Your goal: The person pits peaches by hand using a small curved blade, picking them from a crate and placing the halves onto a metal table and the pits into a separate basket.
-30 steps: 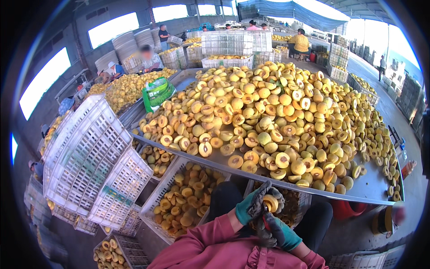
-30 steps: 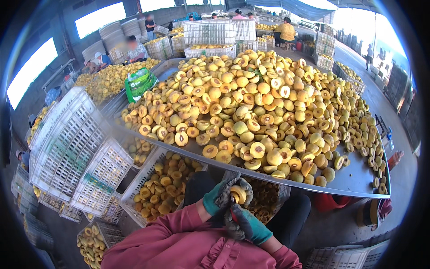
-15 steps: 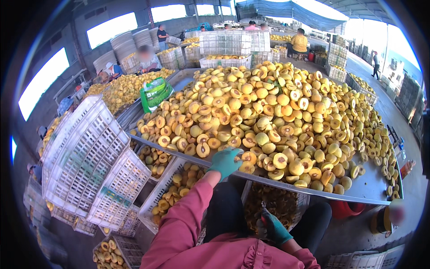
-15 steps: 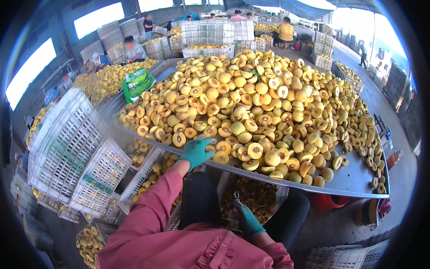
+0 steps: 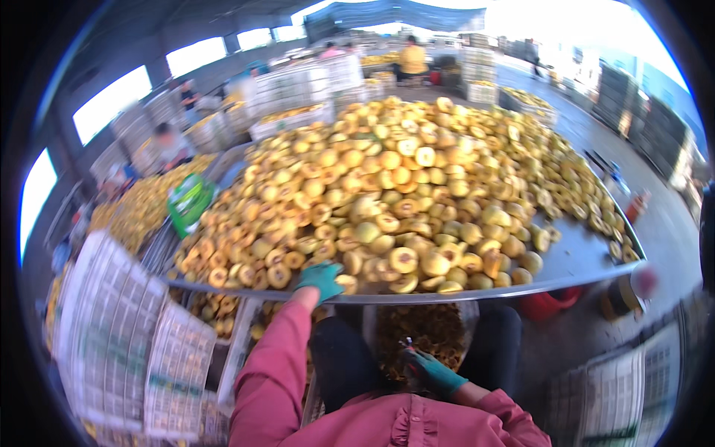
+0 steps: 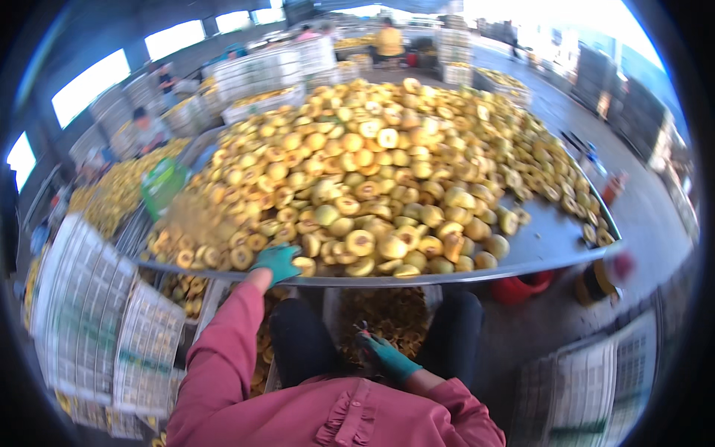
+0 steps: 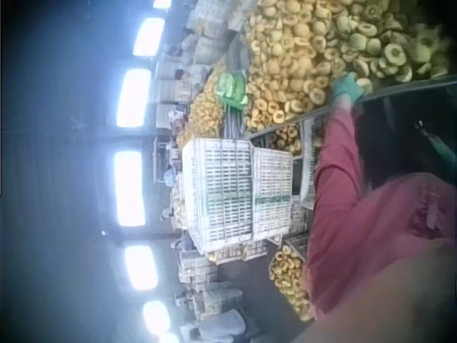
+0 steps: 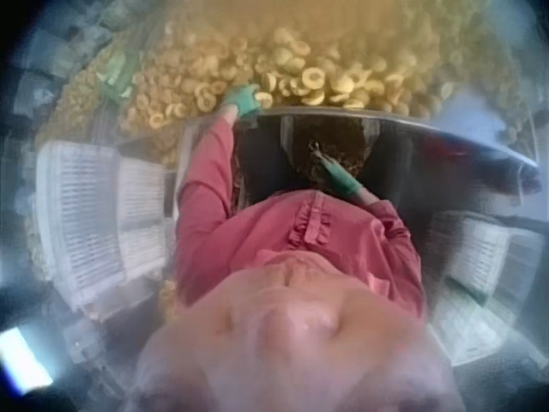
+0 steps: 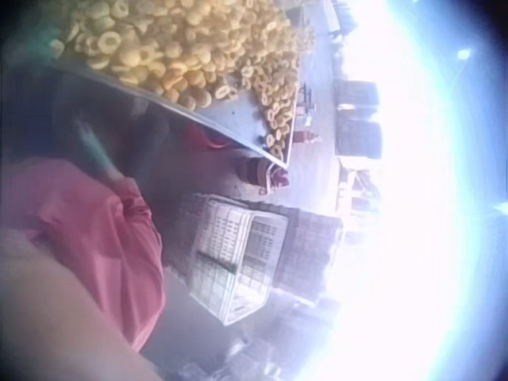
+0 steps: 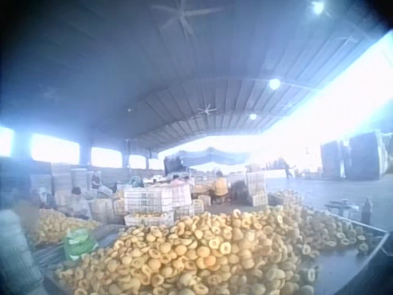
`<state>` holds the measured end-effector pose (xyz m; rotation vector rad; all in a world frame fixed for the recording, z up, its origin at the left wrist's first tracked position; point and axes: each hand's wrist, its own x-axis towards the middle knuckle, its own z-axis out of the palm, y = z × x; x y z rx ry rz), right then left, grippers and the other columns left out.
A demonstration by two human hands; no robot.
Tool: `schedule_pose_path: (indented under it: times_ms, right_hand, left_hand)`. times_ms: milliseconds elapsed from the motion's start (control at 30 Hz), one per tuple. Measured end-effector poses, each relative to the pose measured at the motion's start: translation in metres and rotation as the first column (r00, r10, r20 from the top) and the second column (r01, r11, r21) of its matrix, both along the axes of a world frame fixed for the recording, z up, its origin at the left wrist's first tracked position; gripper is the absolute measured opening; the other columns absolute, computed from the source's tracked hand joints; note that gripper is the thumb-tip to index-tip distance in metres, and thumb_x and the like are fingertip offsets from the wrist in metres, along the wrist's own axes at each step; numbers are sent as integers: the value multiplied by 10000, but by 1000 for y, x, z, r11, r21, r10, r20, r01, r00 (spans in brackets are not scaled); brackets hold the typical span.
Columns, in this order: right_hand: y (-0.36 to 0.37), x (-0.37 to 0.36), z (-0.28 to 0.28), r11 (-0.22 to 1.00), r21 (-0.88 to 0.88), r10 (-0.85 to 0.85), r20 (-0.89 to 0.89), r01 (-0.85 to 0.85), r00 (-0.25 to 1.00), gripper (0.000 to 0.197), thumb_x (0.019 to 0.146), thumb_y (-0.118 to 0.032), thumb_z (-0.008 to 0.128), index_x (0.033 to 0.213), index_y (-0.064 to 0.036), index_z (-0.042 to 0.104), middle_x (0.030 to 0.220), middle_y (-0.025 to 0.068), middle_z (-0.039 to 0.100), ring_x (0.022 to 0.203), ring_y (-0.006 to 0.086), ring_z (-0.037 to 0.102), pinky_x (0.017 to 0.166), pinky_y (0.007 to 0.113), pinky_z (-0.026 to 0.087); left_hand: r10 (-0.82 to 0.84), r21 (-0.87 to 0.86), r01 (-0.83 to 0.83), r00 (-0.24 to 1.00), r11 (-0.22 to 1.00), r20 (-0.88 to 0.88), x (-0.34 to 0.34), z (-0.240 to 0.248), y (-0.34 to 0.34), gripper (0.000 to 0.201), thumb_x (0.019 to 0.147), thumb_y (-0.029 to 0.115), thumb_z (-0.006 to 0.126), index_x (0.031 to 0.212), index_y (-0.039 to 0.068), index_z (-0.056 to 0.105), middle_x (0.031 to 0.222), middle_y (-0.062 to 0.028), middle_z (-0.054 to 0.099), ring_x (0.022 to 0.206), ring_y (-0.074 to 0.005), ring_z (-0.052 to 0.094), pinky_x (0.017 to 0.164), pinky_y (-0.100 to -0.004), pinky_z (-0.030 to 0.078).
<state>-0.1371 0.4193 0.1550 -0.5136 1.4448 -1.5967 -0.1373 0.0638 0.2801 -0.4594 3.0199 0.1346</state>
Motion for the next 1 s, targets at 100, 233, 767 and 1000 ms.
schedule_pose_path:
  times_ms: [100,233,767,1000]
  right_hand:
    - [4,-1,6,994,-62,59,-404,-91,913,225,1005,-221,506,1165,-79,576,926,56,557,755,129,530,632,255,444]
    - [6,-9,10,993,-42,98,-243,-111,965,214,1005,-161,523,1186,-56,564,1009,95,559,822,163,556,677,279,482]
    - [-41,-21,114,943,-317,-240,-445,99,863,286,1045,-262,438,1039,-4,562,765,9,552,635,103,501,606,257,431]
    - [-36,-17,110,949,-313,-150,-373,28,915,297,1036,-240,460,1113,26,568,828,28,590,726,84,505,645,253,439]
  left_hand:
    - [32,-8,-32,999,999,1,6,-2,-2,333,811,423,628,1093,260,697,1138,-63,644,1113,-291,599,941,-437,475]
    - [95,251,-32,966,968,-241,0,0,8,295,804,269,713,1048,110,668,1065,-90,655,939,-205,649,796,-344,518]
    - [534,919,390,791,-61,-300,33,2,146,280,902,48,656,1167,-9,585,1058,-52,656,909,-89,631,795,-210,516]
    - [497,933,340,794,113,-350,40,7,165,222,893,64,696,1080,9,590,1013,-37,645,895,-69,597,766,-203,503]
